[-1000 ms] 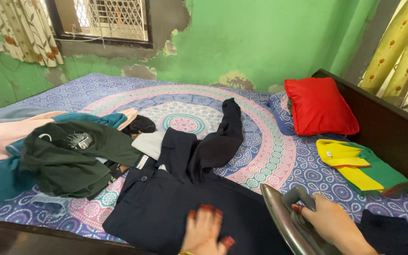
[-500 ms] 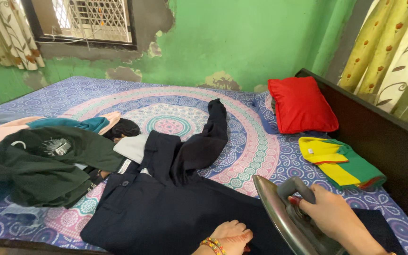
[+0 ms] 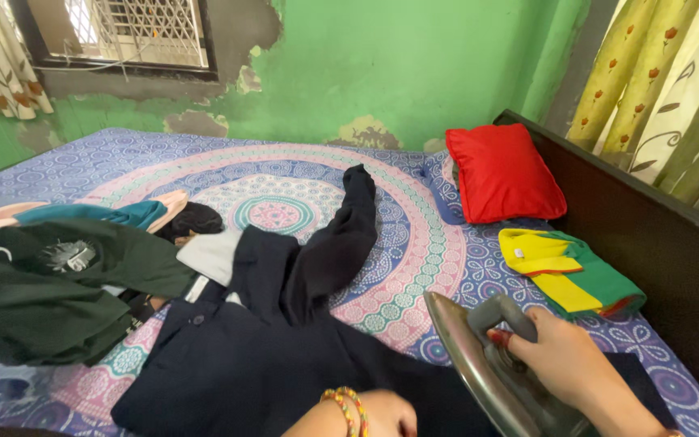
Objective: The person irons a pair of dark pants on a bed, moving the iron across different sections of the garment while smoothing the fabric with their other hand.
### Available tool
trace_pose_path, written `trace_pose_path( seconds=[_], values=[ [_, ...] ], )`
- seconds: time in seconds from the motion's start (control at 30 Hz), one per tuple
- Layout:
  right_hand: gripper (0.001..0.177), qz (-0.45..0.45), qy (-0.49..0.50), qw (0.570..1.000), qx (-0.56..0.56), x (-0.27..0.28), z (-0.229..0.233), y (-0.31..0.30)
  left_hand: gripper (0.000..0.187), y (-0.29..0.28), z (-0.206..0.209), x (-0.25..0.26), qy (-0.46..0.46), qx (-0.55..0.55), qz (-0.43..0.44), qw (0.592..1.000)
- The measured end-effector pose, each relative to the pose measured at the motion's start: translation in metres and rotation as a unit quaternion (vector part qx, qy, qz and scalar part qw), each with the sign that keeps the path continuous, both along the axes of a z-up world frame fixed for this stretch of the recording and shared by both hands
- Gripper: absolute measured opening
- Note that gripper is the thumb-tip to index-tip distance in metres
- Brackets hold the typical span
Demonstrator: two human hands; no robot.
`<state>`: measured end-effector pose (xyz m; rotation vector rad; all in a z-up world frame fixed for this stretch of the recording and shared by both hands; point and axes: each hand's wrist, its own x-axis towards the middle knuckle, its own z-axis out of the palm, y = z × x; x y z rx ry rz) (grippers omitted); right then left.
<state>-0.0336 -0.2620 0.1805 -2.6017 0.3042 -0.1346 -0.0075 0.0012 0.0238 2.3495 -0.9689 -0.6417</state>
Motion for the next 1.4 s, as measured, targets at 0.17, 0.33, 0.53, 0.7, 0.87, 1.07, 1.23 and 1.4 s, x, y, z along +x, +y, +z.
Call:
trace_pose_path(
  seconds=[0.17, 0.33, 0.53, 0.7, 0.87, 1.07, 1.23, 1.4],
  values=[
    [0.045, 0.011, 0.014, 1.000, 0.017, 0.008, 0.002, 0.009, 0.014, 0.003, 0.010, 0.016, 0.015, 0.025, 0.012, 0.999],
    [0.040, -0.024, 0.059, 0.996, 0.062, 0.008, 0.015, 0.018, 0.013, -0.001, 0.020, 0.021, -0.012, 0.002, 0.081, 0.997],
    [0.044, -0.002, -0.011, 1.000, 0.021, 0.014, 0.009, 0.000, 0.014, 0.010, 0.044, 0.045, -0.168, -0.109, 0.280, 0.939],
    [0.046, -0.054, -0.001, 0.998, 0.037, 0.008, 0.016, 0.001, 0.016, 0.027, 0.037, 0.083, -0.320, -0.124, 0.361, 0.867],
    [0.043, -0.029, -0.082, 0.996, 0.036, 0.013, 0.014, -0.003, 0.026, 0.045, 0.016, 0.108, -0.433, 0.085, 0.325, 0.836],
    [0.040, -0.062, -0.040, 0.993, 0.090, 0.019, 0.011, -0.008, 0.035, 0.053, 0.007, 0.133, -0.363, 0.241, 0.320, 0.841],
    [0.039, -0.076, -0.107, 0.987, 0.097, 0.027, -0.003, -0.020, 0.018, 0.038, -0.017, 0.157, -0.382, 0.264, 0.289, 0.837],
    [0.042, -0.115, -0.144, 0.978, 0.103, 0.028, -0.003, -0.029, 0.020, 0.029, -0.022, 0.154, -0.404, 0.229, 0.282, 0.840]
  ],
)
